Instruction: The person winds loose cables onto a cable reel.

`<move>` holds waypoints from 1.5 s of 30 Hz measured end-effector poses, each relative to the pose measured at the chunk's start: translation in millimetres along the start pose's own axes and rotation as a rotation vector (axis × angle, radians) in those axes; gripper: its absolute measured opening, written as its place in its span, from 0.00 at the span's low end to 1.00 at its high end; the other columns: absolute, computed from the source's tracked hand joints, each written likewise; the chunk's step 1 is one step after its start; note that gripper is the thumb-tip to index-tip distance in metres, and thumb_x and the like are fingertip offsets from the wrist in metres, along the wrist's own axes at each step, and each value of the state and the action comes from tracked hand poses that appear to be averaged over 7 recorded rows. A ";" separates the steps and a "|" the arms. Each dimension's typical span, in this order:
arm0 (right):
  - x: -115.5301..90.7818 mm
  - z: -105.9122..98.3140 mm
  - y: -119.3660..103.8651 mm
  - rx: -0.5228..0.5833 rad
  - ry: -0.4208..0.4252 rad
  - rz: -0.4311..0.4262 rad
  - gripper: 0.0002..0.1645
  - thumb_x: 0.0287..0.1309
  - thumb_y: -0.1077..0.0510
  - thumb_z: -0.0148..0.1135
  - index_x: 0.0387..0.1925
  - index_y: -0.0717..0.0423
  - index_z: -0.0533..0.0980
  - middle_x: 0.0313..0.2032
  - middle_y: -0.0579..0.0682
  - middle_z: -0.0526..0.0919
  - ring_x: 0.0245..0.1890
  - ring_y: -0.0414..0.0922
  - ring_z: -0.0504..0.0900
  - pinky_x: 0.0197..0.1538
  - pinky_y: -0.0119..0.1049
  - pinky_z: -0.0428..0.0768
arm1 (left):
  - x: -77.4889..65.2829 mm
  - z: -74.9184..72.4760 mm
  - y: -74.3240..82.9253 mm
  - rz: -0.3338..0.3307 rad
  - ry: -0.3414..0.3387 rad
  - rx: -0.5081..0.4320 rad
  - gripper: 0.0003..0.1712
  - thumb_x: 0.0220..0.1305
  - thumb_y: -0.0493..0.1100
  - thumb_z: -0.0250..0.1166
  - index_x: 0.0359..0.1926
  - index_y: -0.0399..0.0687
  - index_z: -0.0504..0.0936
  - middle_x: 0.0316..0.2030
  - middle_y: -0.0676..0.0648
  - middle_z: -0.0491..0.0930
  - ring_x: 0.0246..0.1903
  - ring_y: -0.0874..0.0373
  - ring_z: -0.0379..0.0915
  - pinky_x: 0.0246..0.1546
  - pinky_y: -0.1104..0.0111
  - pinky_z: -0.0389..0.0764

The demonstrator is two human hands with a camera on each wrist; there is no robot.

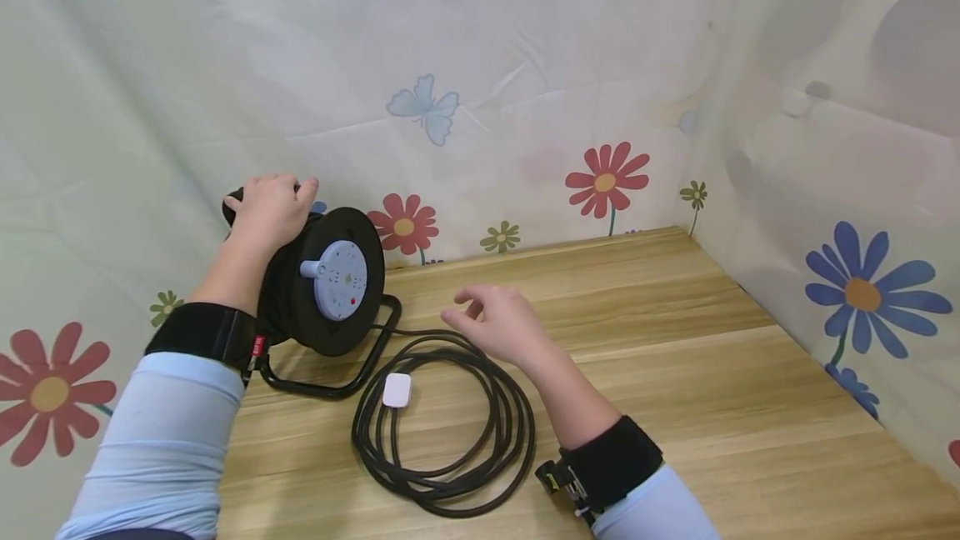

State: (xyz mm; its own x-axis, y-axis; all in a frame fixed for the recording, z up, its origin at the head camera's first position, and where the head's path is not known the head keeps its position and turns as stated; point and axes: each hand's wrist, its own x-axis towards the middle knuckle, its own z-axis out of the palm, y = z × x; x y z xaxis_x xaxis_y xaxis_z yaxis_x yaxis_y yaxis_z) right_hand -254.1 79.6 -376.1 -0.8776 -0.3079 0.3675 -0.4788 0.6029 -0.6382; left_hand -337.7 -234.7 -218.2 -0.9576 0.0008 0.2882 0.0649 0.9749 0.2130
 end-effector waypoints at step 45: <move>25.9 5.6 -4.6 0.071 -0.120 -0.006 0.24 0.65 0.40 0.65 0.53 0.52 0.83 0.35 0.45 0.86 0.33 0.40 0.82 0.36 0.39 0.80 | -0.2 -32.6 -26.7 0.206 -0.170 -0.074 0.30 0.81 0.51 0.39 0.55 0.32 0.79 0.65 0.28 0.68 0.67 0.31 0.57 0.66 0.38 0.57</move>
State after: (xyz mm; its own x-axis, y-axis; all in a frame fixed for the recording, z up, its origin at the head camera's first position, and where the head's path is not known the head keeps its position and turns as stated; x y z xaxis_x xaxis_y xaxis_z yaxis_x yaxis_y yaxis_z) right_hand -274.8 64.7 -367.4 -0.8693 -0.3999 0.2905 -0.4808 0.5482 -0.6843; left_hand -330.0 -268.0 -193.5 -0.9551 0.2406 0.1730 0.2773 0.9315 0.2355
